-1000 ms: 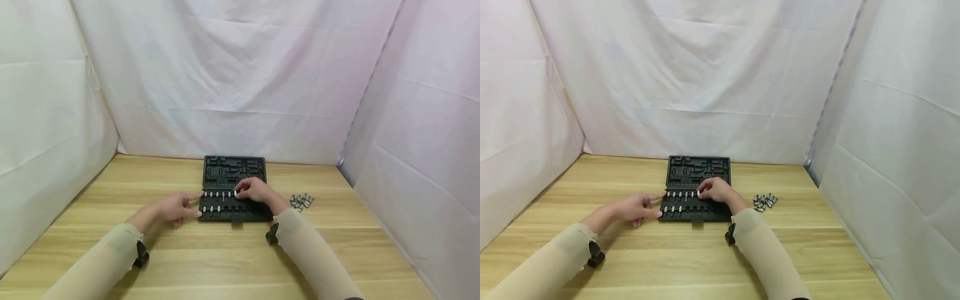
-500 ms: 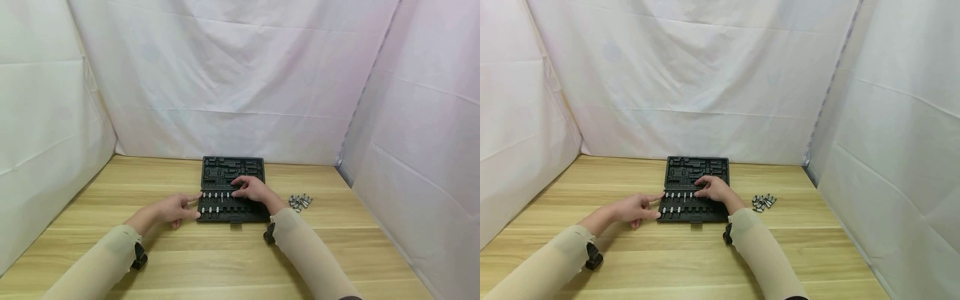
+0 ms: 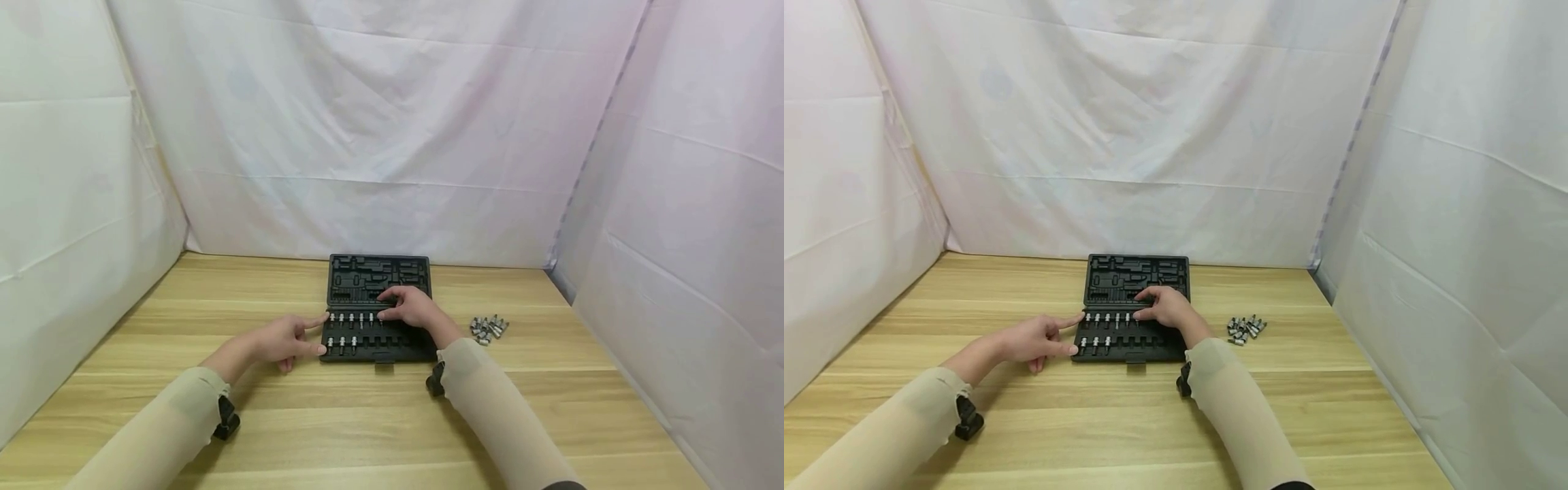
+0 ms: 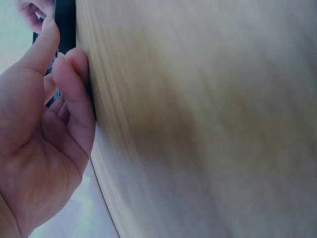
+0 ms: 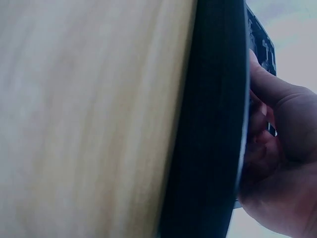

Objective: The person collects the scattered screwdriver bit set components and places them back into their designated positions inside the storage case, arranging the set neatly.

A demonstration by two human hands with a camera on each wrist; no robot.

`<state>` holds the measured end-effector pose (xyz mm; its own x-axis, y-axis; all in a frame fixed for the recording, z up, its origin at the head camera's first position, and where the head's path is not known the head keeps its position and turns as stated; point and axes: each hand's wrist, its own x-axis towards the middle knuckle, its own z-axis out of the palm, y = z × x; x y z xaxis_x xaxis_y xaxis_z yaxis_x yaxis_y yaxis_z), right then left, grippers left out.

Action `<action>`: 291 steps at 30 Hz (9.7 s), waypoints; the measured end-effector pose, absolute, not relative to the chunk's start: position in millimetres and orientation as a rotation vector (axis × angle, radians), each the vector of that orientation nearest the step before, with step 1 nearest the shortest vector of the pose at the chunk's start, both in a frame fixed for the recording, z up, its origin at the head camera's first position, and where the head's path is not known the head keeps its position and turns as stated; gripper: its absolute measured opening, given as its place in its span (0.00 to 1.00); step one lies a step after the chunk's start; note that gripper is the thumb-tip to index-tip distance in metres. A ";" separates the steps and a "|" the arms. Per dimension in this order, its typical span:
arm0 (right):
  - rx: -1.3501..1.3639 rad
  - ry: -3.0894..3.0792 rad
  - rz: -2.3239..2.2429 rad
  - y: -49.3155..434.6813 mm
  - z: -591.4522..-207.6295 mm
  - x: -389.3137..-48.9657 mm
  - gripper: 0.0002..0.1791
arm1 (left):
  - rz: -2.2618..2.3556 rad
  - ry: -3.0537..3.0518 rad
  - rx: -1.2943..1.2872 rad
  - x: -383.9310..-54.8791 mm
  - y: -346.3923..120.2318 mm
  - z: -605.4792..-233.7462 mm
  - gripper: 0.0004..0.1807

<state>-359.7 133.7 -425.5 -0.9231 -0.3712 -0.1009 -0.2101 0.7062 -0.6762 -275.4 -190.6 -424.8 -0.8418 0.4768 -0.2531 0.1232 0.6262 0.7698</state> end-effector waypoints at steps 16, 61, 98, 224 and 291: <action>-0.384 2.715 -0.974 121.1 -419.6 -359.1 0.16 | 1.072 2.403 0.480 -276.4 -192.0 -423.4 0.50; -0.366 2.687 -1.018 125.4 -426.0 -353.7 0.20 | 1.056 2.383 0.477 -275.6 -188.8 -423.5 0.50; -0.530 2.482 -1.246 164.9 -417.4 -344.0 0.24 | 1.070 2.387 0.492 -276.8 -189.6 -426.8 0.50; -0.505 2.331 -1.392 201.3 -419.8 -344.8 0.19 | 1.059 2.394 0.482 -282.3 -190.1 -424.2 0.50; -0.496 2.598 -1.026 159.6 -424.4 -358.7 0.03 | 1.075 2.393 0.493 -281.3 -191.2 -426.0 0.50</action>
<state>-358.7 159.6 -424.4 -0.8944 -0.4209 -0.1510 -0.2041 0.6847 -0.6996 -281.3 -191.2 -426.0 -0.8260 0.4964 -0.2670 0.1301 0.6288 0.7666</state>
